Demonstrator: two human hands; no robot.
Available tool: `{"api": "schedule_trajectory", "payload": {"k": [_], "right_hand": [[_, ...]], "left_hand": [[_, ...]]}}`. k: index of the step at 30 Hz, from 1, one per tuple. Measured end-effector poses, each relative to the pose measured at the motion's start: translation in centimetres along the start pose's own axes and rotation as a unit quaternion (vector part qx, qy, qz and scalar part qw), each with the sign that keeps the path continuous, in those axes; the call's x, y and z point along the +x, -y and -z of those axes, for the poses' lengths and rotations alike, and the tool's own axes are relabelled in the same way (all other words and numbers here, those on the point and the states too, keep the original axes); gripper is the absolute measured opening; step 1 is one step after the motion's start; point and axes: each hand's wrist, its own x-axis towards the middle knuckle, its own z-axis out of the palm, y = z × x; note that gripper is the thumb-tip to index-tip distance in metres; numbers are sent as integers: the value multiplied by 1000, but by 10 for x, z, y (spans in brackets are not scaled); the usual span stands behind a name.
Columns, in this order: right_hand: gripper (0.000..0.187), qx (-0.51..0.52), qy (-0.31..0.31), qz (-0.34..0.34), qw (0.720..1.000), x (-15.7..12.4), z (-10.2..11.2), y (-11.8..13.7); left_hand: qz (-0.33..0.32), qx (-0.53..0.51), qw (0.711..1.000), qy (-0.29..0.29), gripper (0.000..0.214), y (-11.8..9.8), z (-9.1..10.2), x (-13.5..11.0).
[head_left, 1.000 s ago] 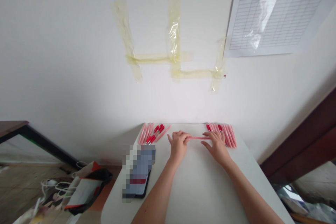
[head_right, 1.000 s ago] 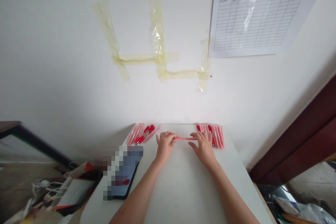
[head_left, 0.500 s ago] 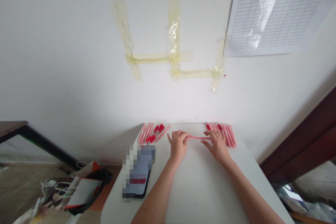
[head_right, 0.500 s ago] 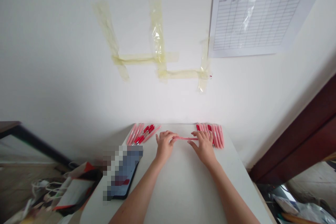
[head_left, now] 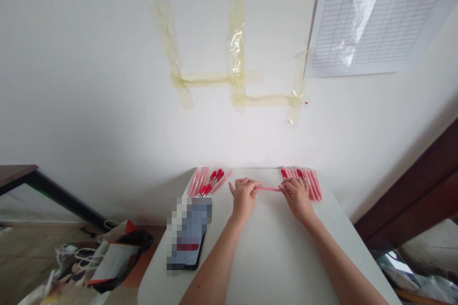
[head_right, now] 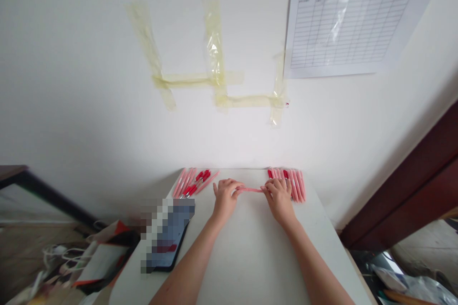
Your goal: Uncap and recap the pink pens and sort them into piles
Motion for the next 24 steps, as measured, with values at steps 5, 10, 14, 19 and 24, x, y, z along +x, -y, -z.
{"api": "schedule_trajectory", "payload": {"k": [5,10,14,19,24], "right_hand": [[29,-7,-12,8,1000,0,-1,-4],[30,-1,-20,18,1000,1,-2,-7],[32,8,-9,17,1000,1,1,-4],[39,36,3,-4,999,0,2,-2],[37,35,-31,-5,999,0,0,-5]], "left_hand": [[-3,25,1000,5,21,5,-5,0],[11,25,1000,12,21,5,-5,0],[11,18,1000,5,20,5,-5,0],[3,15,1000,-11,20,5,-7,1],[15,13,1000,-13,19,6,-6,1]]}}
